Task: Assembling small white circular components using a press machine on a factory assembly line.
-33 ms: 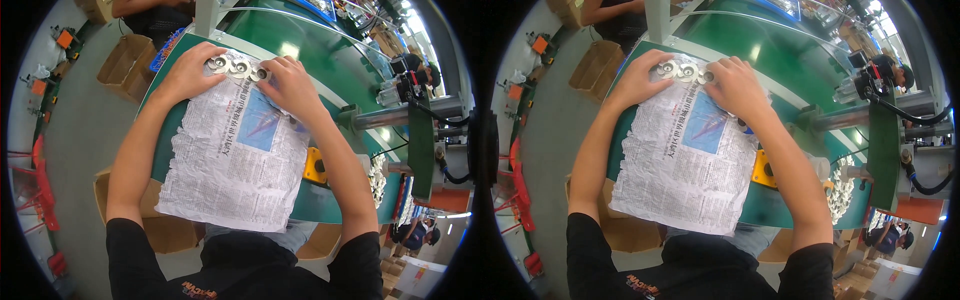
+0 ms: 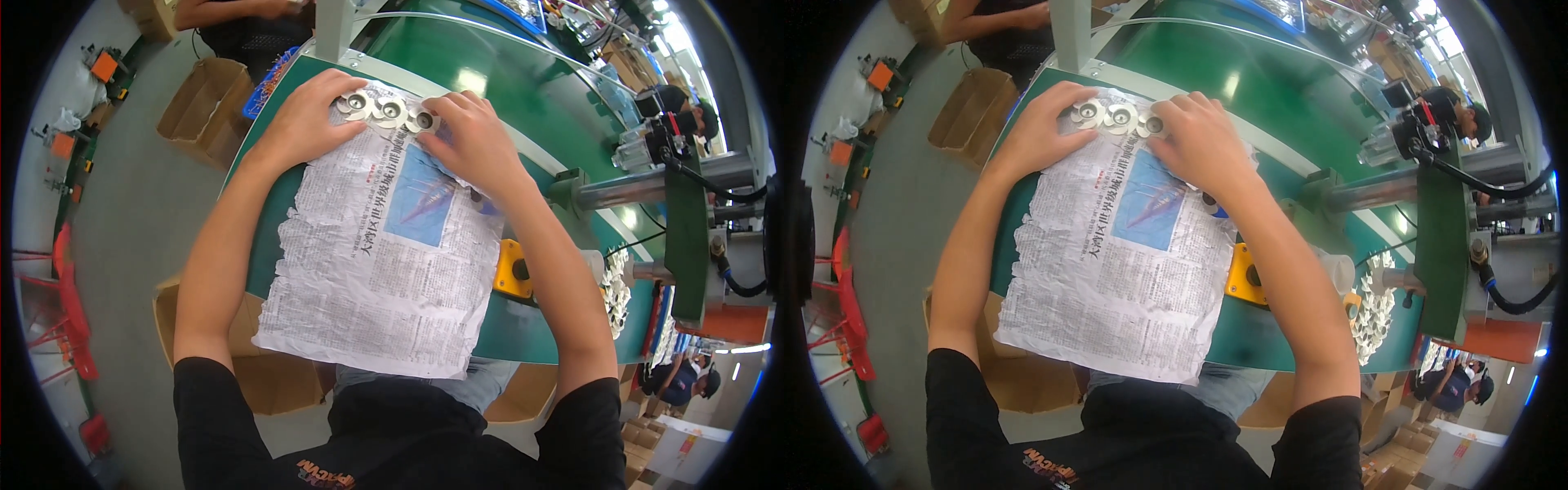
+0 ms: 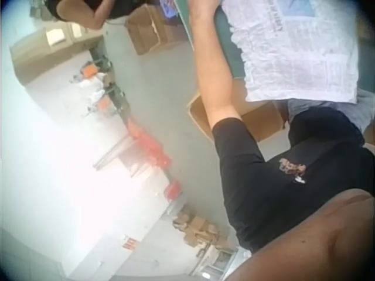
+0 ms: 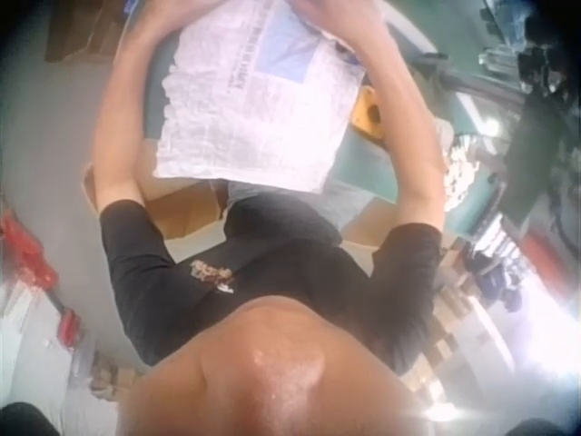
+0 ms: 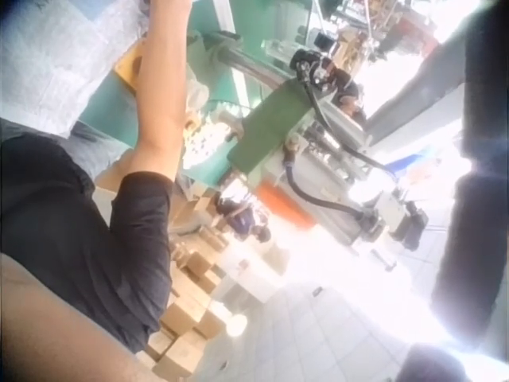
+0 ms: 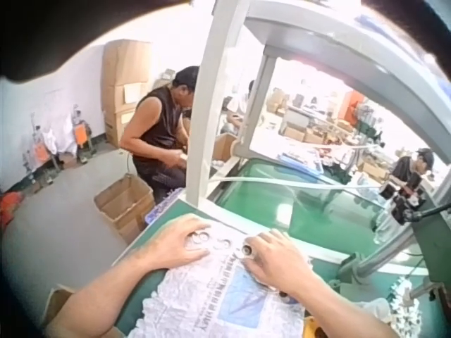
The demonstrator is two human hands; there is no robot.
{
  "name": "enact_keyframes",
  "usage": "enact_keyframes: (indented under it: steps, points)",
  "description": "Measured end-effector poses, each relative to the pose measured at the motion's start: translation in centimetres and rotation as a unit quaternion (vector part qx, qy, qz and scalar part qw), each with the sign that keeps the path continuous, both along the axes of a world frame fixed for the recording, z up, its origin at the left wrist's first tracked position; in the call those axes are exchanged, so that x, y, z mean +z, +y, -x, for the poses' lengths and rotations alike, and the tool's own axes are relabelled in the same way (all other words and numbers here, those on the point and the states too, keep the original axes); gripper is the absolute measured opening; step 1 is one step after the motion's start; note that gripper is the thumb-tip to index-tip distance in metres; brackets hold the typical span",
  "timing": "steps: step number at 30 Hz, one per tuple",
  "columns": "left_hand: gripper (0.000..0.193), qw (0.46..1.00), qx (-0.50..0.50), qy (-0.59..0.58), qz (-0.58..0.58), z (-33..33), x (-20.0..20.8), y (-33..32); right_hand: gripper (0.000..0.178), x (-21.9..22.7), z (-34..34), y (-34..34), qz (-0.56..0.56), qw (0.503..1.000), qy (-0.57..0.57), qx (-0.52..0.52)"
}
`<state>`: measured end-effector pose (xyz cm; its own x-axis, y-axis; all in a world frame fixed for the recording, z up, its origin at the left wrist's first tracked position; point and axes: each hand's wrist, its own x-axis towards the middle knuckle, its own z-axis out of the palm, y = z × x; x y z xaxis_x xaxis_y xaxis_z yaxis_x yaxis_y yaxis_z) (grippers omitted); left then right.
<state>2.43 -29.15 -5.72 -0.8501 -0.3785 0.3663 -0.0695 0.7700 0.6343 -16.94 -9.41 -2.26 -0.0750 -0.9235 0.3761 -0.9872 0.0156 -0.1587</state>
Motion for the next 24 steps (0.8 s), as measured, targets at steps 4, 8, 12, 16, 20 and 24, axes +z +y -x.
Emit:
enact_keyframes:
  steps: [4,8,12,16,20,24]
  points:
    - [0.061,0.996,0.001,0.020,0.089,0.5,0.1,-0.1,0.033,1.7,-1.3,2.7,0.020,0.999,0.027,0.004]
    - [0.060,0.983,0.052,0.058,0.163,-1.0,0.0,-1.6,0.038,4.9,-6.8,10.3,-0.003,0.998,-0.025,0.050]
    - [0.044,0.975,0.018,0.122,0.187,-0.6,4.7,5.0,0.042,5.6,-9.7,22.1,0.048,0.996,-0.068,0.014]
    - [0.046,0.965,-0.199,0.066,0.157,-0.5,6.8,17.4,0.036,2.4,-8.5,33.0,0.148,0.965,-0.008,-0.215]
    - [0.057,0.938,-0.274,0.055,0.204,1.2,6.3,26.1,0.044,-0.1,-4.8,39.1,0.163,0.911,0.020,-0.378]
    - [0.056,0.954,-0.215,0.018,0.207,1.9,5.5,28.5,0.048,-1.7,-3.3,40.3,0.108,0.916,0.002,-0.386]
